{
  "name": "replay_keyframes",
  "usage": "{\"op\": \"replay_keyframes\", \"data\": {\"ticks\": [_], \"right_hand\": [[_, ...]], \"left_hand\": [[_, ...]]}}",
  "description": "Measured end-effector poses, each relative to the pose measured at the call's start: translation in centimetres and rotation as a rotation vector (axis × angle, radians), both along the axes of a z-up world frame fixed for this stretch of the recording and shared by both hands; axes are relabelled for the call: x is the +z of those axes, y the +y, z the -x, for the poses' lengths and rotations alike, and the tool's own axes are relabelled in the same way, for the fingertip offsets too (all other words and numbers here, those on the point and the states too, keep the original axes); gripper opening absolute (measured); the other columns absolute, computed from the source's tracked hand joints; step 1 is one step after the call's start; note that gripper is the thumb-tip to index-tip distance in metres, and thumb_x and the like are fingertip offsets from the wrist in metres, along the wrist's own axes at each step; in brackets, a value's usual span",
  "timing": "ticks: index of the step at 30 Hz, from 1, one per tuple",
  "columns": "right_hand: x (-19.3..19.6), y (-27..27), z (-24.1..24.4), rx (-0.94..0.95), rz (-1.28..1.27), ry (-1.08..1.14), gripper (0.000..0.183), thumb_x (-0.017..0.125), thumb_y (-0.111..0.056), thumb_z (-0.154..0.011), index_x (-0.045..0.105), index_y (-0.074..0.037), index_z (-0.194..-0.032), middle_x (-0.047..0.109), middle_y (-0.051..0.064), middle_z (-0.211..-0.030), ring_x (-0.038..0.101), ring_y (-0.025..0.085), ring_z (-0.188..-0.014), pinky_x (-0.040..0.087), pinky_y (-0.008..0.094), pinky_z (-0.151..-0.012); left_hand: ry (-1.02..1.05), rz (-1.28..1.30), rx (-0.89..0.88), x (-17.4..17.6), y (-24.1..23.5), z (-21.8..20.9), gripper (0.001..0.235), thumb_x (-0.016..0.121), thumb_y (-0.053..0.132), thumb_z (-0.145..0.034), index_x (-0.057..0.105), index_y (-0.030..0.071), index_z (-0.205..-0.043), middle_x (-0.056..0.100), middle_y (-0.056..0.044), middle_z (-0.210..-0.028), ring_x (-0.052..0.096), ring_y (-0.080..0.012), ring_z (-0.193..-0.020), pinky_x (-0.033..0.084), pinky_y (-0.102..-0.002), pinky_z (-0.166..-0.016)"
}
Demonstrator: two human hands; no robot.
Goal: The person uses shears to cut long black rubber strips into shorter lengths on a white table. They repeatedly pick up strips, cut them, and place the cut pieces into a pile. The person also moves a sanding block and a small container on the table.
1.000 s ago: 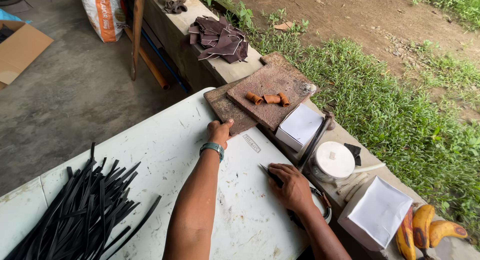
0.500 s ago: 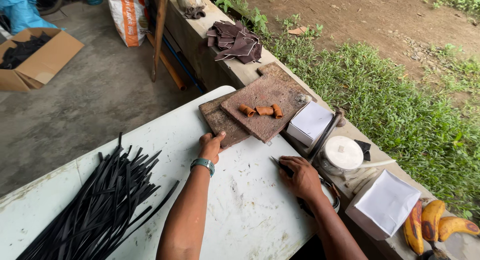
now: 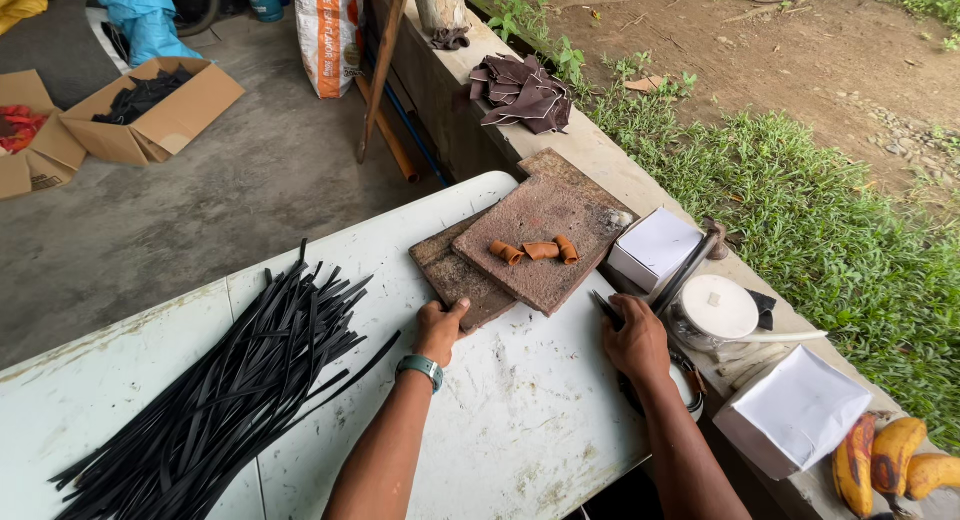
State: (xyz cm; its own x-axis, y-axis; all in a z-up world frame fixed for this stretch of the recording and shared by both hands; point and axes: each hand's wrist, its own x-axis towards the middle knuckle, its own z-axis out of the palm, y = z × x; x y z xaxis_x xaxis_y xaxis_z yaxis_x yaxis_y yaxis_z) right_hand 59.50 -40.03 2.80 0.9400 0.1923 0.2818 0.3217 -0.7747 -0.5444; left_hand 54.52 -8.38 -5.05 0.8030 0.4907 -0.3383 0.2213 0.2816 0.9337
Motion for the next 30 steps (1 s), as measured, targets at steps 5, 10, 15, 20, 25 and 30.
{"op": "replay_keyframes", "data": {"ticks": [5, 10, 15, 20, 25, 30], "right_hand": [[-0.3, -0.6, -0.5, 0.026, -0.218, 0.019, 0.074, 0.067, -0.008, -0.076, 0.045, 0.0, -0.146, 0.057, 0.021, -0.141, 0.058, 0.035, -0.128, 0.047, 0.042, -0.106], [-1.6, -1.4, -1.2, 0.048, -0.384, -0.016, 0.066, 0.053, -0.015, -0.088, 0.043, 0.002, -0.151, 0.058, 0.026, -0.143, 0.058, 0.037, -0.132, 0.045, 0.042, -0.111], [-2.6, -1.9, -1.6, 0.075, -0.409, -0.085, 0.065, 0.051, -0.021, -0.089, 0.046, 0.005, -0.148, 0.062, 0.029, -0.137, 0.06, 0.04, -0.129, 0.047, 0.044, -0.108], [-2.5, -1.8, -1.4, 0.079, -0.431, -0.092, 0.062, 0.051, -0.023, -0.092, 0.047, 0.004, -0.148, 0.062, 0.028, -0.136, 0.061, 0.04, -0.127, 0.047, 0.044, -0.107], [-1.7, -1.6, -1.1, 0.044, -0.467, -0.021, 0.059, 0.048, -0.021, -0.093, 0.049, -0.001, -0.148, 0.064, 0.024, -0.136, 0.065, 0.038, -0.121, 0.048, 0.043, -0.105], [-1.9, -1.6, -1.2, 0.042, -0.446, -0.008, 0.057, 0.047, -0.024, -0.095, 0.051, -0.001, -0.147, 0.066, 0.023, -0.133, 0.065, 0.037, -0.119, 0.048, 0.043, -0.104]], "left_hand": [[0.064, -0.026, 0.041, 1.7, -2.7, 3.7, 0.037, 0.073, 0.019, -0.093, 0.055, -0.012, -0.102, 0.066, -0.024, -0.106, 0.07, -0.0263, -0.085, 0.065, -0.037, -0.069], [0.044, 0.062, 0.098, 2.3, -5.1, 7.6, 0.036, 0.071, 0.017, -0.092, 0.054, -0.01, -0.107, 0.066, -0.021, -0.109, 0.071, -0.0255, -0.088, 0.065, -0.037, -0.07], [0.041, 0.127, 0.148, 2.0, -7.0, 10.9, 0.034, 0.07, 0.017, -0.093, 0.054, -0.01, -0.108, 0.067, -0.023, -0.109, 0.071, -0.0279, -0.087, 0.068, -0.04, -0.073], [0.05, 0.167, 0.186, 1.4, -8.3, 13.8, 0.031, 0.069, 0.015, -0.093, 0.056, -0.009, -0.108, 0.068, -0.023, -0.109, 0.072, -0.0288, -0.087, 0.069, -0.041, -0.074], [0.053, 0.184, 0.225, 1.2, -9.8, 15.6, 0.03, 0.069, 0.015, -0.094, 0.055, -0.008, -0.107, 0.068, -0.023, -0.11, 0.071, -0.0296, -0.09, 0.069, -0.042, -0.076], [0.024, 0.262, 0.257, 1.1, -12.4, 17.1, 0.03, 0.069, 0.012, -0.093, 0.053, -0.005, -0.111, 0.066, -0.021, -0.114, 0.07, -0.0295, -0.094, 0.068, -0.045, -0.079]]}}
